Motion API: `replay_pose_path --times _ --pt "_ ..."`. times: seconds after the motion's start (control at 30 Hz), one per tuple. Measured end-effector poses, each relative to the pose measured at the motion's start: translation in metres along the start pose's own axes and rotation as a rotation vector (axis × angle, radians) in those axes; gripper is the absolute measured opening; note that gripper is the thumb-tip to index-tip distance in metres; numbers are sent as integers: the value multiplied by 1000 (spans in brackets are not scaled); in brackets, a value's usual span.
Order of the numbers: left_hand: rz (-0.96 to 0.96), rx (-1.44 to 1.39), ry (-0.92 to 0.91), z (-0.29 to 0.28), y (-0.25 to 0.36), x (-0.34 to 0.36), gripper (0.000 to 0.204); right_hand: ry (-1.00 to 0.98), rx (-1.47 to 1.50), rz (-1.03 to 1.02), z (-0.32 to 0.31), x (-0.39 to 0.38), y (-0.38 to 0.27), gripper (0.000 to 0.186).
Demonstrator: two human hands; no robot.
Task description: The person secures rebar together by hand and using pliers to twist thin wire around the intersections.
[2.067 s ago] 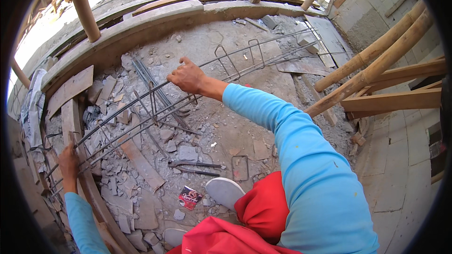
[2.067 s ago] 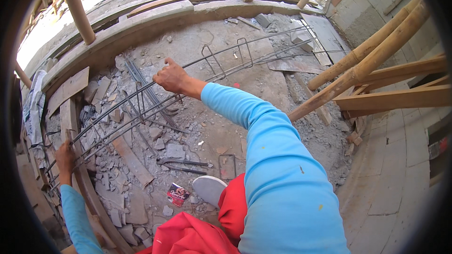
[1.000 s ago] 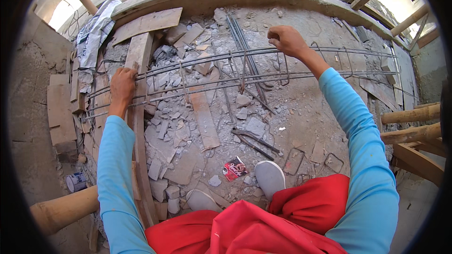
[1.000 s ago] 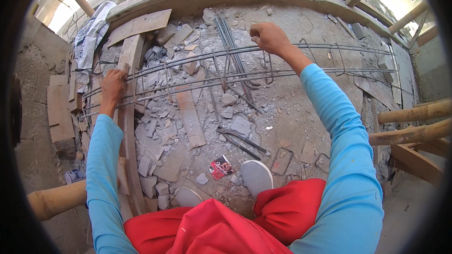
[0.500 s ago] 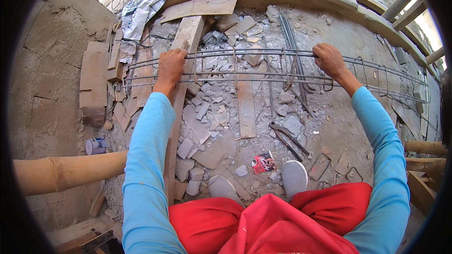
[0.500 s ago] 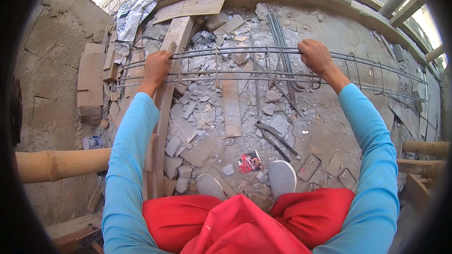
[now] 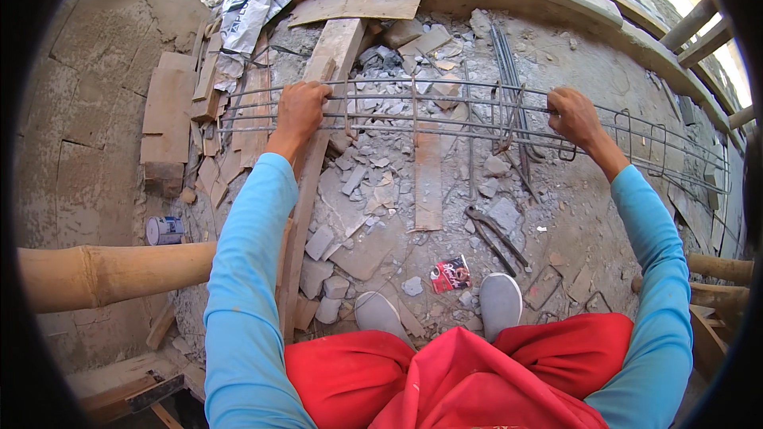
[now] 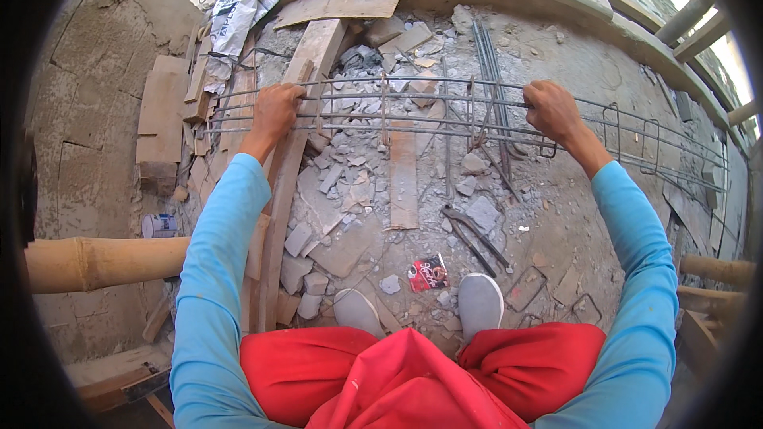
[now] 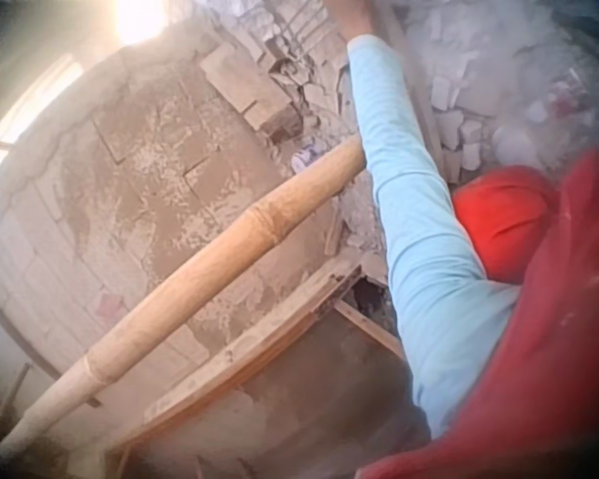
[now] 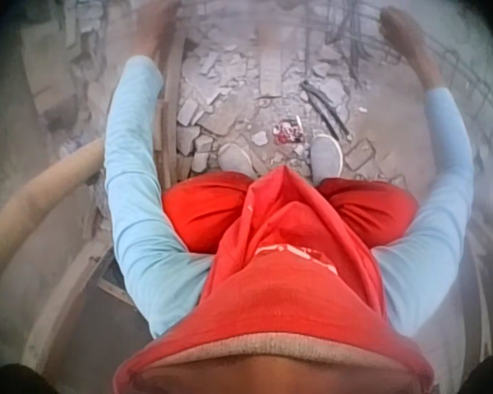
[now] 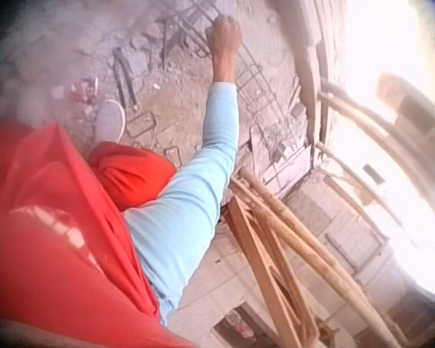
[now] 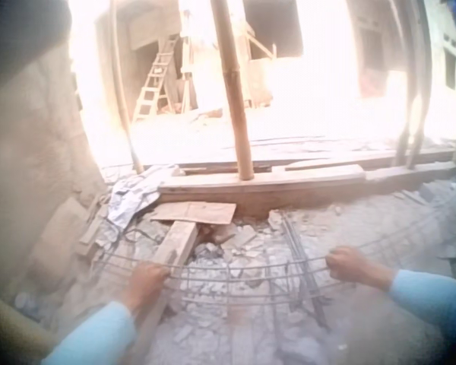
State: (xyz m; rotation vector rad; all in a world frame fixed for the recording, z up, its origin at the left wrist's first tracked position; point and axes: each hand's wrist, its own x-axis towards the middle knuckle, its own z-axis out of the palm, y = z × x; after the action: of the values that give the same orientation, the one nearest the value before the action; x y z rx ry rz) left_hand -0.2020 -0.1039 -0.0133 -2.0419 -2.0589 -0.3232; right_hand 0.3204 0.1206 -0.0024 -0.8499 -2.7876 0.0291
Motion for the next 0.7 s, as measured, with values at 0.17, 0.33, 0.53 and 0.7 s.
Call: replay_pose_path --times 0.17,0.33,0.53,0.7 --pt "-4 -36 30 2 0 1 19 4 14 -16 11 -3 2 18" --pt "33 -53 40 2 3 1 14 22 -52 6 9 -4 4 18" --pt "52 -9 42 7 7 0 17 20 -53 10 6 -8 7 16" --pt "37 -30 53 9 9 -1 18 43 -58 9 6 -11 6 14"
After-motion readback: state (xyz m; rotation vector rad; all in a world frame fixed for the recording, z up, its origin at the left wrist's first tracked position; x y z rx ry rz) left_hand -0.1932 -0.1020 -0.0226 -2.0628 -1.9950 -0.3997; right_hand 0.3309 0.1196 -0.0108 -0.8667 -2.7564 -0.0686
